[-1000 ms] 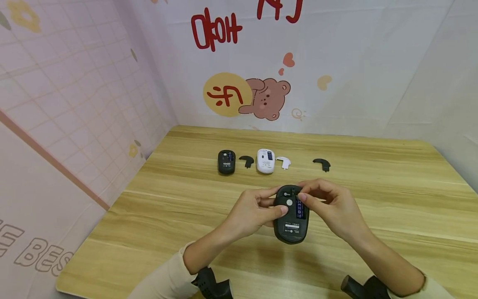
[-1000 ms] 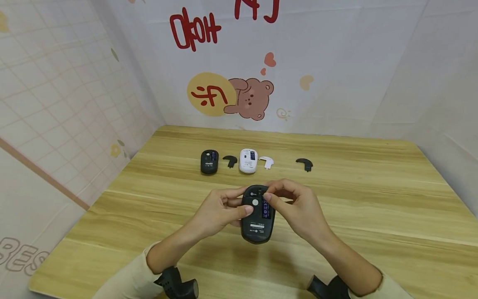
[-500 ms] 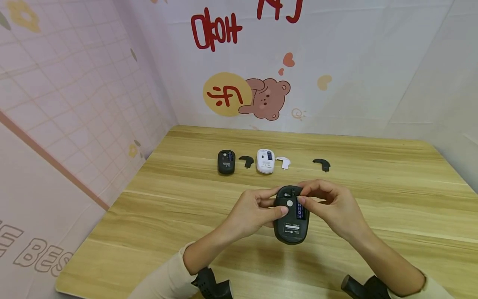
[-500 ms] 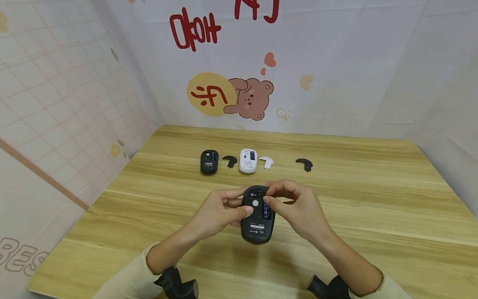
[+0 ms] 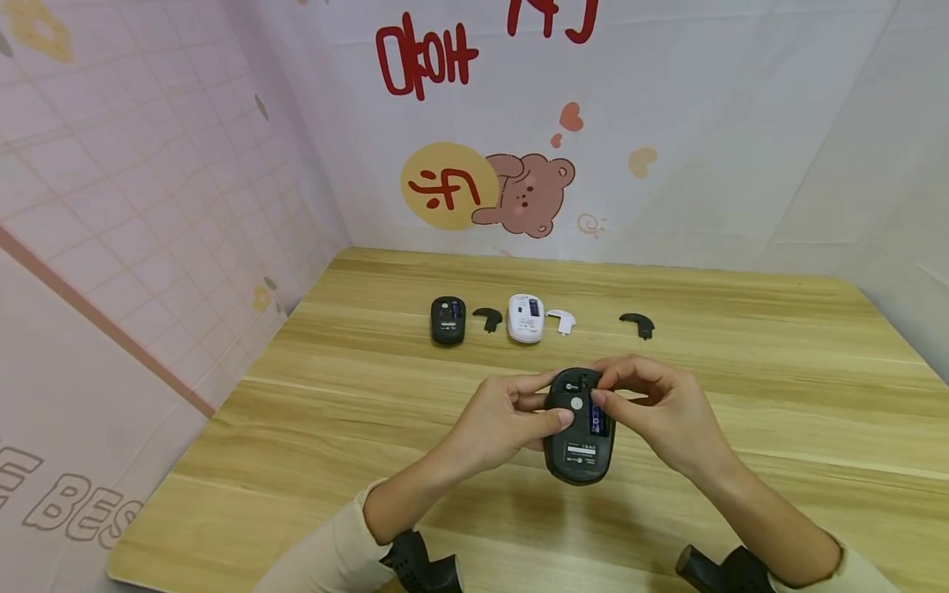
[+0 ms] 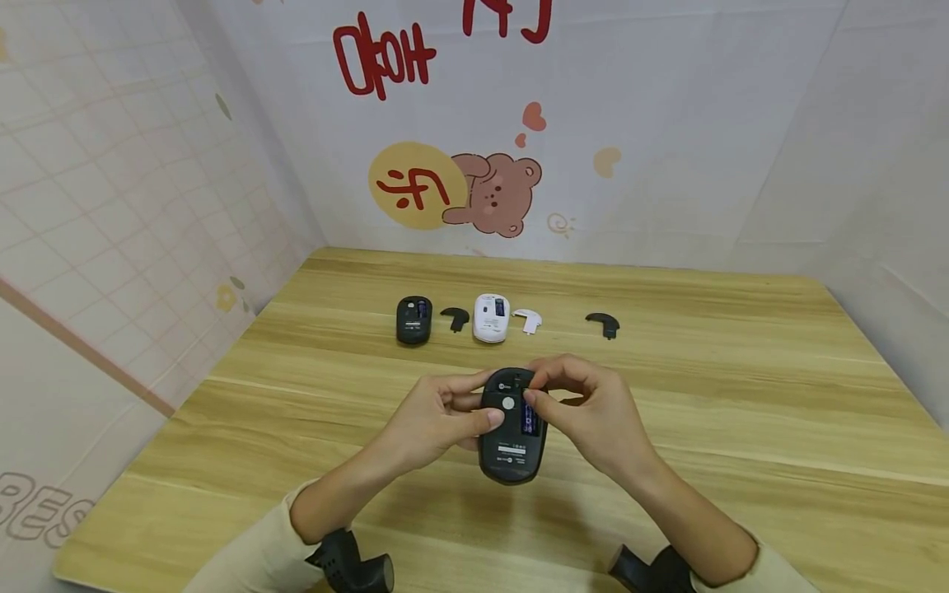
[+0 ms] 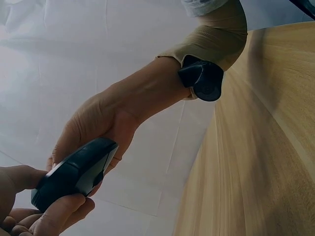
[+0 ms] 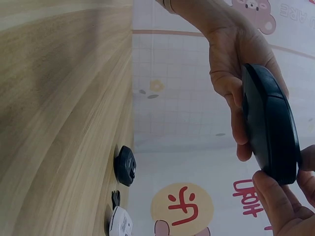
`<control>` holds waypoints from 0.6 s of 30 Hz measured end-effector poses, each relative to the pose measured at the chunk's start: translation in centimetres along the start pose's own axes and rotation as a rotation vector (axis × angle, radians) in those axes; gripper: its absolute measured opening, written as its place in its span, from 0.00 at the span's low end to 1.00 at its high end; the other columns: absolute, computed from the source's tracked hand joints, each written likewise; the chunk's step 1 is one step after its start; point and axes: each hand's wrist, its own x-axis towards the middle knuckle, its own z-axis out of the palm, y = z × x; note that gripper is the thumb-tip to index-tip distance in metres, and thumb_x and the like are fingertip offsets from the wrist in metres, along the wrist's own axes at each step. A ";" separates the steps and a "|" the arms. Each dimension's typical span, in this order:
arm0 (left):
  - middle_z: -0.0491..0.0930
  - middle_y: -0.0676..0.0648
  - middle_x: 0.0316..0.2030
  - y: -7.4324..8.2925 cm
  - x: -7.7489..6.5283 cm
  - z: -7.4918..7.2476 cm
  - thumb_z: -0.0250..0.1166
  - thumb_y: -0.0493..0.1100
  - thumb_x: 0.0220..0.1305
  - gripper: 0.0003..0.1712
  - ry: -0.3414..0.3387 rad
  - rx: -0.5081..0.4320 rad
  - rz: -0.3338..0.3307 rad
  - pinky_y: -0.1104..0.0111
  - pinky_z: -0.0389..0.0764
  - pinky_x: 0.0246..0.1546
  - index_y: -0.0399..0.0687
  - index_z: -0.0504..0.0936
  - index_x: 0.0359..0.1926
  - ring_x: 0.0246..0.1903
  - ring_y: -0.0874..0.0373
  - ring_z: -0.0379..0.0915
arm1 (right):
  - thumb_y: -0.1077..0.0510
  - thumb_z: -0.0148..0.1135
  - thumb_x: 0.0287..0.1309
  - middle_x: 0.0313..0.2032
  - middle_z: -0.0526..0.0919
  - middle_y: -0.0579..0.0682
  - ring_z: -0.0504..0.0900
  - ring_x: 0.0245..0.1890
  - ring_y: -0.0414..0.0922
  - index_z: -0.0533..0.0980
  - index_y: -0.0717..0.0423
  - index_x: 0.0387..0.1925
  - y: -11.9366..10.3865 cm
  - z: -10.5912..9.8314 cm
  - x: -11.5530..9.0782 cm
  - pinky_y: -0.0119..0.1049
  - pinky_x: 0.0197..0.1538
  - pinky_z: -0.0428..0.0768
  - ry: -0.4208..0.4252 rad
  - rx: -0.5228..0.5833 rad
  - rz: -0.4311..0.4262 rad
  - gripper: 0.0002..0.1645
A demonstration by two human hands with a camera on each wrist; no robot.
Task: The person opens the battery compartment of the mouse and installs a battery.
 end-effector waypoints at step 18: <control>0.79 0.39 0.47 -0.3 0.8 0.3 0.64 0.32 0.58 0.30 -0.020 0.001 -0.011 0.64 0.83 0.33 0.41 0.68 0.62 0.37 0.50 0.81 | 0.73 0.63 0.50 0.38 0.81 0.45 0.80 0.41 0.38 0.76 0.55 0.26 0.4 -0.6 -0.2 0.33 0.34 0.83 -0.011 -0.046 -0.014 0.11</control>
